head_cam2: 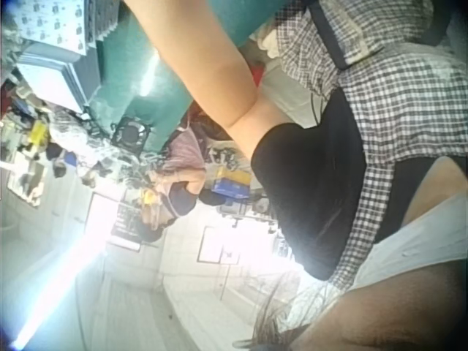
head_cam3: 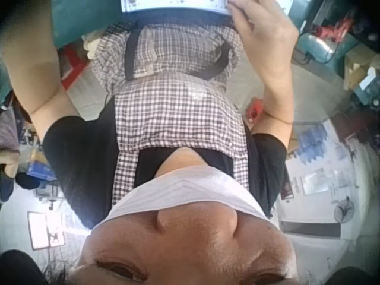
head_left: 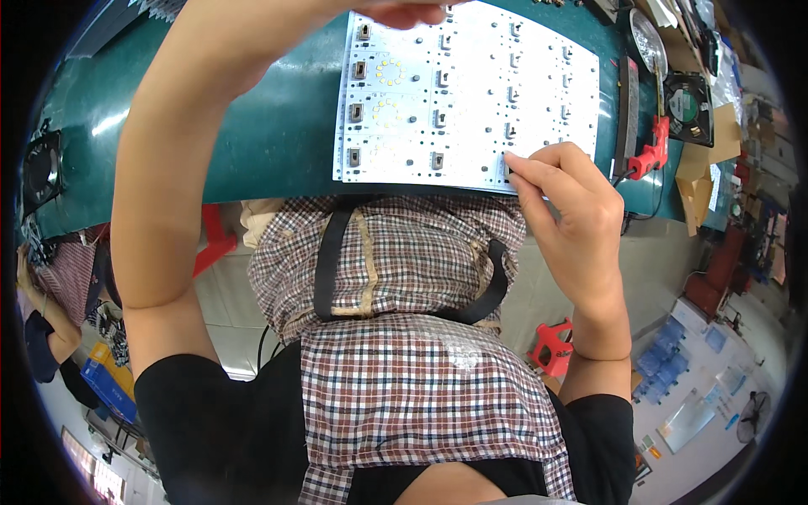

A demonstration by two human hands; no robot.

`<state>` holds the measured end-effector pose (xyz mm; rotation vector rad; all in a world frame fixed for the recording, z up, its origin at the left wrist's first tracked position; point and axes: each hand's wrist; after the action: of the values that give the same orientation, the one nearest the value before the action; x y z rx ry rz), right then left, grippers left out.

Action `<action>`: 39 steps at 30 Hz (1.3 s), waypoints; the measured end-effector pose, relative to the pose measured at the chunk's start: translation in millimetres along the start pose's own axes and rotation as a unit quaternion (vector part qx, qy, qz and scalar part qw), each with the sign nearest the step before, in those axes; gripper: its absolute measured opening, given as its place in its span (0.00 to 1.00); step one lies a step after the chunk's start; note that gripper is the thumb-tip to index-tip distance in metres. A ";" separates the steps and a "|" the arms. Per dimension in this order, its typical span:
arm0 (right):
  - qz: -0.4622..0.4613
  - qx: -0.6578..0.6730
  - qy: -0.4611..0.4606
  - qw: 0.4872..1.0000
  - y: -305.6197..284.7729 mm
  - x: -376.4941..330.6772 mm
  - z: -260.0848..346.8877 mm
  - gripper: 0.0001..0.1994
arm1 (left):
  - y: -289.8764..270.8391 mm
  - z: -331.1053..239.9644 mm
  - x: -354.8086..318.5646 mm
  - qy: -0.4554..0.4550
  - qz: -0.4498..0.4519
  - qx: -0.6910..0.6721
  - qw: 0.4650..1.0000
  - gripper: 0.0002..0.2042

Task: Manually assembling electronic components onto LED PCB panels at a production workbench.

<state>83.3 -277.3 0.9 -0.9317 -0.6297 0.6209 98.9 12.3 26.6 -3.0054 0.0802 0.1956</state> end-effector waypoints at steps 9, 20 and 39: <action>-0.020 -0.123 -0.102 0.987 8.6 -5.0 -2.8 0.11 | -4.3 40.3 -41.6 0.002 -0.055 -0.118 0.991 0.09; 0.002 -0.021 -0.029 0.999 0.2 -0.1 -10.1 0.10 | -6.1 70.9 -78.6 -0.035 -0.064 -0.038 0.997 0.11; -0.027 -0.077 0.176 0.981 -31.3 -12.5 -86.7 0.10 | 35.6 71.8 -93.2 -0.055 -0.173 -0.091 0.979 0.08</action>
<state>144.1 -346.1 -13.7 -1.1341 -0.3862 0.3492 -4.6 -9.3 -36.1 -3.1126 -0.4949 0.3467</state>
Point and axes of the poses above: each hand's wrist, its own x-axis towards the middle knuckle, its own y-axis out of the palm, z = x × y, and after that the axes turned 6 degrees about -y, right-handed
